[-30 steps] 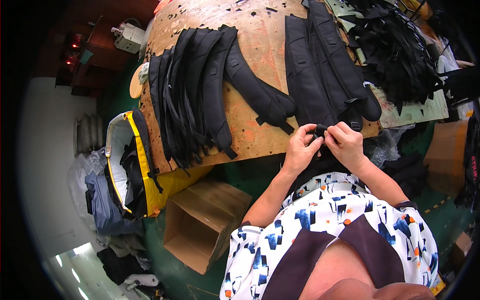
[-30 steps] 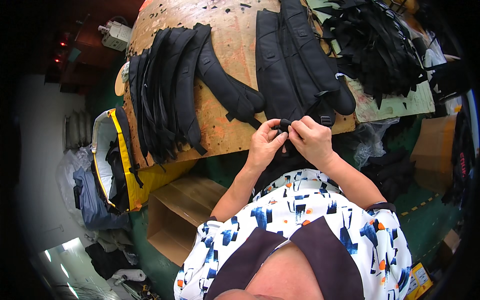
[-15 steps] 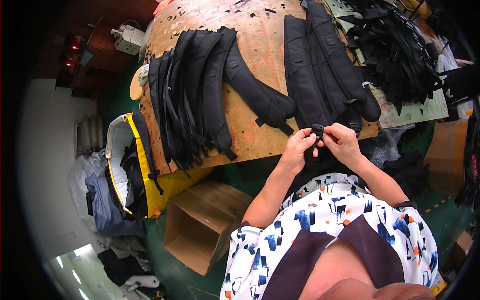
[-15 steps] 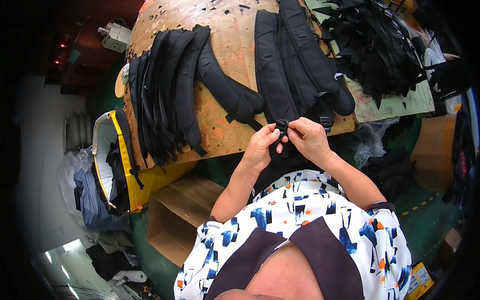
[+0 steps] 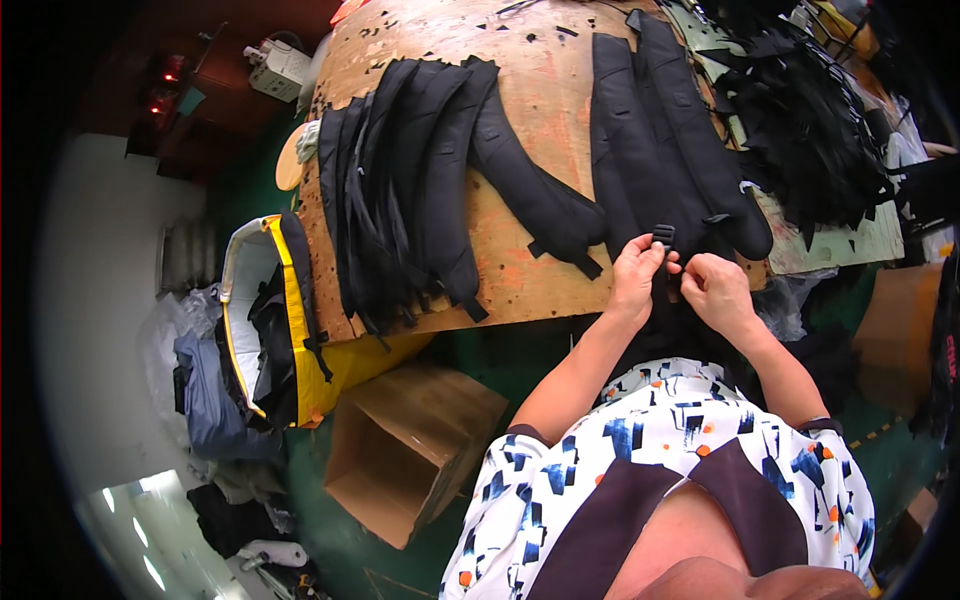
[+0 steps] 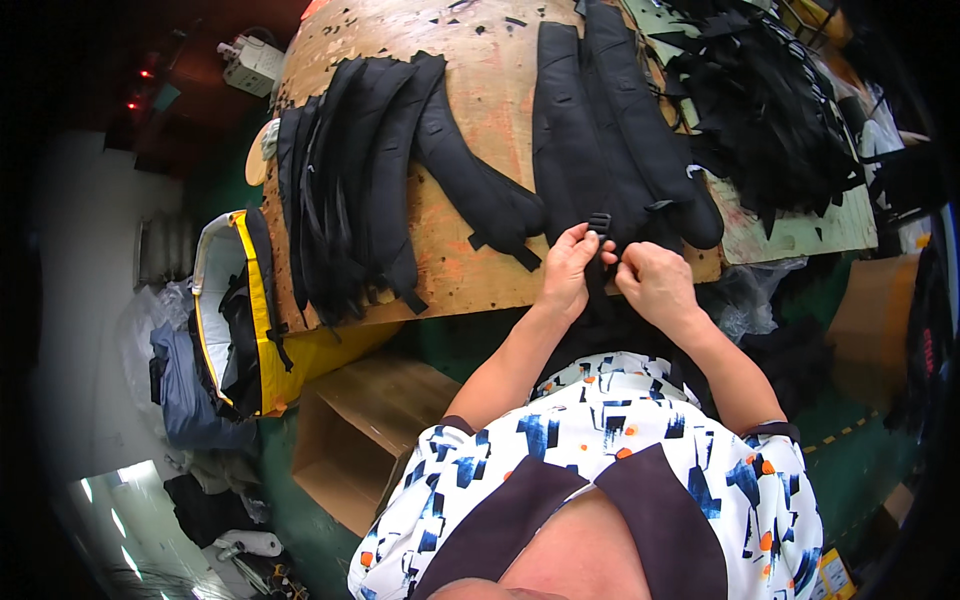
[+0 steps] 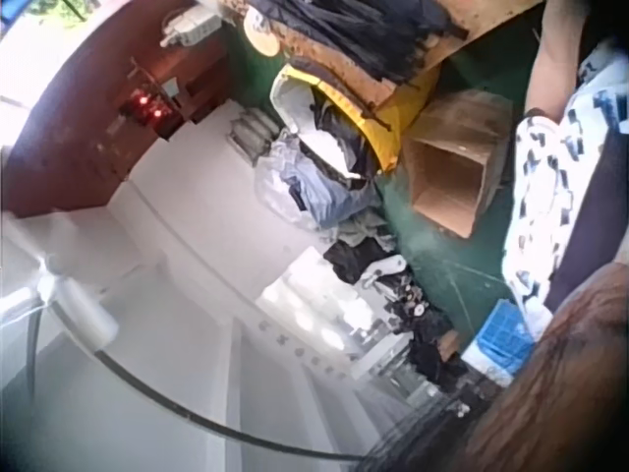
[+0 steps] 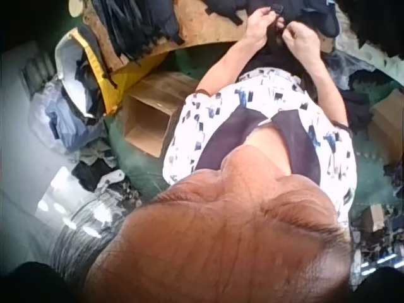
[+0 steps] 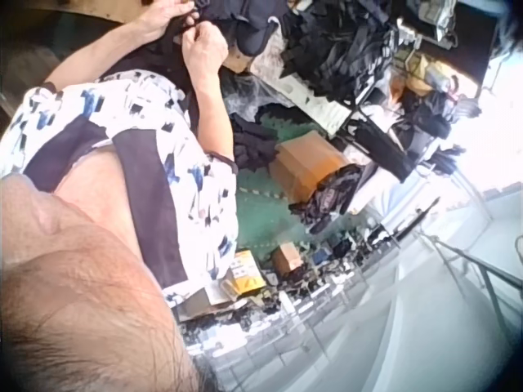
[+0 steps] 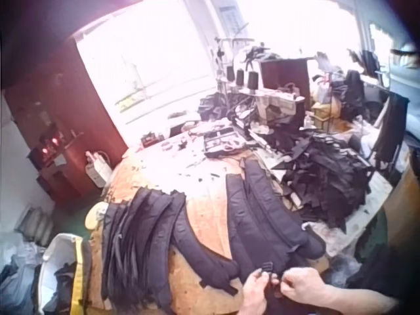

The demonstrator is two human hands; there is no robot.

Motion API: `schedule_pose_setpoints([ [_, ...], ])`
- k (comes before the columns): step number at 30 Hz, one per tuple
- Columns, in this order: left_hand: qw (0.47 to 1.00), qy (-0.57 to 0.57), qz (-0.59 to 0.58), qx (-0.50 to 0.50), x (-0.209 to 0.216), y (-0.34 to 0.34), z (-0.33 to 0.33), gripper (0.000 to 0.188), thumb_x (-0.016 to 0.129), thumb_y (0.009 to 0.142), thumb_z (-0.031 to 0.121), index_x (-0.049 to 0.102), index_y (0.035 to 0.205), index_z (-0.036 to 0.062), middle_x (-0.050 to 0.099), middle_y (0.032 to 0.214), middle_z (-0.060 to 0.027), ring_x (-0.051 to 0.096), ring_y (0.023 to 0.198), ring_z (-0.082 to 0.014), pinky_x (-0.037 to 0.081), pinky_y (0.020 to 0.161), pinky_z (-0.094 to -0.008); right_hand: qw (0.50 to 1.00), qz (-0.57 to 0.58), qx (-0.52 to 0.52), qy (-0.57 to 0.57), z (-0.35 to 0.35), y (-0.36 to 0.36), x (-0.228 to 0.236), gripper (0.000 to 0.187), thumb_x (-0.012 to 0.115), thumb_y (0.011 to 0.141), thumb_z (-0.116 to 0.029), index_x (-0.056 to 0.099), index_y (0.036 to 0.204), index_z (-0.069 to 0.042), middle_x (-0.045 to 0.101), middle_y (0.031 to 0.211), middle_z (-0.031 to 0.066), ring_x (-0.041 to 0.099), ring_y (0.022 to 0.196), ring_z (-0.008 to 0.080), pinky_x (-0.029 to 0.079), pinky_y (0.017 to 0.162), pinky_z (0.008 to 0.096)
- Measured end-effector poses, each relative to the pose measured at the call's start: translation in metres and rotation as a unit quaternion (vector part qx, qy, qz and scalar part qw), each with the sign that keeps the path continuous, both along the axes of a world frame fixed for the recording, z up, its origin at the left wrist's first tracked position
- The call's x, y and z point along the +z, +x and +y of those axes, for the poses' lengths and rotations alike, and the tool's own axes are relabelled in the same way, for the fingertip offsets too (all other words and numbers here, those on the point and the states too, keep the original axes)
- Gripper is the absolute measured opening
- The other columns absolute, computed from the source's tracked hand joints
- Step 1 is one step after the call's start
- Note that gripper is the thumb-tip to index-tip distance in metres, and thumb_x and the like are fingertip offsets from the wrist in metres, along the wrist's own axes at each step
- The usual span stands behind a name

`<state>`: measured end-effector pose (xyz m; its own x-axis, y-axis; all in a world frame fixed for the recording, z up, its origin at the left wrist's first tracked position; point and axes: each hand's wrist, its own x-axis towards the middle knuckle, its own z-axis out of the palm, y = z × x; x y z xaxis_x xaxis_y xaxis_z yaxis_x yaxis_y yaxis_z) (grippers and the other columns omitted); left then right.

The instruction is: The person assembles black padded straps by threading nylon webbing through plastic buckles and sliding buckle components together. The person picks up individual strap segments and buckles from a workbench, pulls the webbing through the hardware by hand, and places the completed strap back on the table.

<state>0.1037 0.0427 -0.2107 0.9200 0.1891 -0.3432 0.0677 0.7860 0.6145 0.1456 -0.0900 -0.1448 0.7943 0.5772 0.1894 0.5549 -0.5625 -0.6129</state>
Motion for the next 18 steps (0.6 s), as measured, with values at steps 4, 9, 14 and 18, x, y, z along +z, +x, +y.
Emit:
schedule_pose_setpoints([
  [4,0.944,0.331,0.005,-0.001,0.021,-0.002,0.021,0.019,0.058,0.090,0.014,0.055,0.103,0.0015,0.062,0.081,-0.0063,0.058,0.067,-0.0096,0.049,0.062,-0.0242,0.992,-0.049,-0.045,-0.110,-0.020,0.010,-0.012,0.018,0.061,0.078,-0.017,0.056,0.065,-0.004,0.056,0.064,0.0104,0.058,0.059,0.0299,0.046,0.057,0.0413],
  [9,0.734,0.648,0.137,0.151,0.036,-0.008,0.091,0.034,0.063,0.082,0.015,0.052,0.111,0.0010,0.057,0.098,-0.0142,0.058,0.087,-0.0233,0.046,0.074,-0.0342,0.997,-0.063,-0.038,-0.009,-0.014,0.007,0.010,0.021,0.066,0.079,-0.017,0.056,0.065,-0.005,0.052,0.060,0.0088,0.056,0.055,0.0271,0.043,0.050,0.0362],
  [14,0.639,0.712,0.237,0.169,-0.002,0.011,0.120,0.086,0.072,0.073,0.024,0.021,0.140,0.0076,0.035,0.132,-0.0216,0.035,0.122,-0.0386,0.031,0.102,-0.0409,0.985,-0.105,0.103,0.091,0.050,0.002,0.024,0.016,0.065,0.076,-0.010,0.058,0.090,-0.006,0.056,0.078,0.0089,0.058,0.072,0.0270,0.048,0.061,0.0337],
  [18,0.711,0.653,0.196,0.174,-0.007,0.022,0.120,0.104,0.078,0.067,0.022,0.009,0.144,0.0110,0.027,0.137,-0.0250,0.031,0.125,-0.0400,0.030,0.103,-0.0406,0.983,-0.156,0.088,-0.042,0.115,0.031,-0.027,0.034,0.062,0.074,-0.009,0.053,0.107,-0.005,0.058,0.087,0.0117,0.054,0.093,0.0273,0.047,0.076,0.0351],
])
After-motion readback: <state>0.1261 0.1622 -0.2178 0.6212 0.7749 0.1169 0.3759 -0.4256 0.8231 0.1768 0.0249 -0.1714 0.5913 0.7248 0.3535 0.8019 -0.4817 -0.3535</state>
